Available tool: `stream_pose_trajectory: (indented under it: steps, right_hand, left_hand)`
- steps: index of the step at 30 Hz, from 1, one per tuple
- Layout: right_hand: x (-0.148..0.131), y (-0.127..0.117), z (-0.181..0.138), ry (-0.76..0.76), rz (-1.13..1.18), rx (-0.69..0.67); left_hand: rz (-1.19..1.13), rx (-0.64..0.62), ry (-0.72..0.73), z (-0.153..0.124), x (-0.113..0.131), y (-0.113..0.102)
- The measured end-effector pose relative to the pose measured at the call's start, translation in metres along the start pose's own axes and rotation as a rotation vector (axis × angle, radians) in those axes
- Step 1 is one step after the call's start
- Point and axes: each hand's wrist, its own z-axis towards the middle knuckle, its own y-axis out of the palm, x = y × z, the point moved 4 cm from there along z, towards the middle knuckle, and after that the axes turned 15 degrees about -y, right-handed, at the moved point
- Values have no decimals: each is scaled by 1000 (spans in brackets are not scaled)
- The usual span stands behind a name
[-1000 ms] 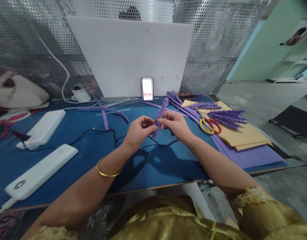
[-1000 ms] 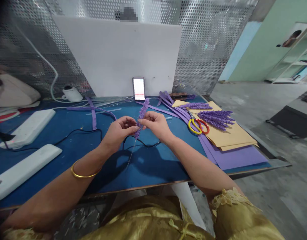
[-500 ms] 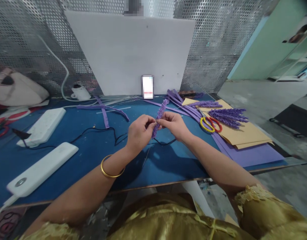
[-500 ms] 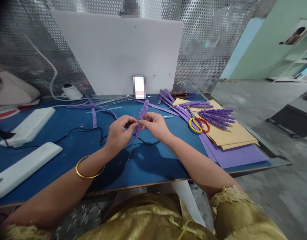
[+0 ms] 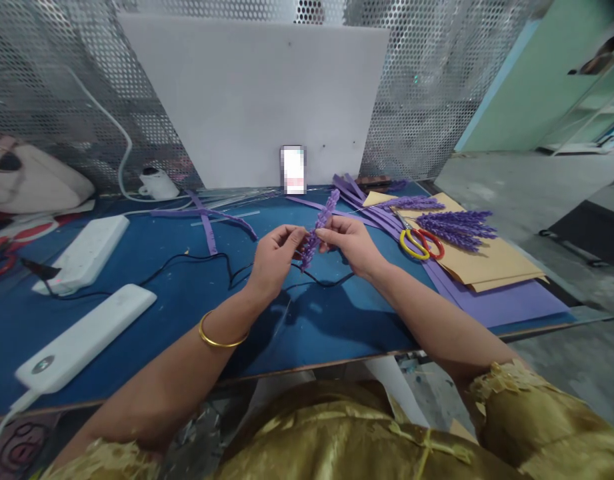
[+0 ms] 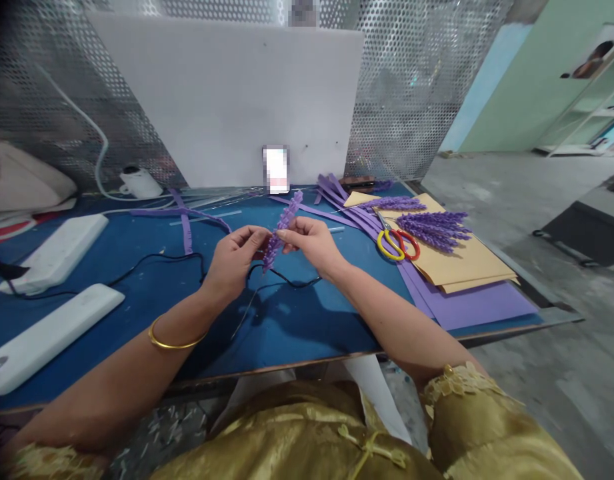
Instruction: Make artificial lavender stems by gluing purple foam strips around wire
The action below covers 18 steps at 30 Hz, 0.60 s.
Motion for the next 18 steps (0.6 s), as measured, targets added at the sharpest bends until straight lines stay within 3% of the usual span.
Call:
stream_pose_trajectory:
  steps: [4, 6, 11, 18]
  right_hand:
    - [-3, -3, 2, -19, 15, 29]
    - [-5, -4, 3, -20, 20, -10]
    - [-9, -7, 6, 0, 49, -108]
    - [-11, -2, 4, -66, -66, -121]
  left_hand:
    - [-43, -241, -225, 4, -6, 3]
    - [-60, -305, -293, 4, -7, 4]
    - [-87, -275, -344, 4, -4, 1]
    - [-100, -263, -339, 5, -7, 0]
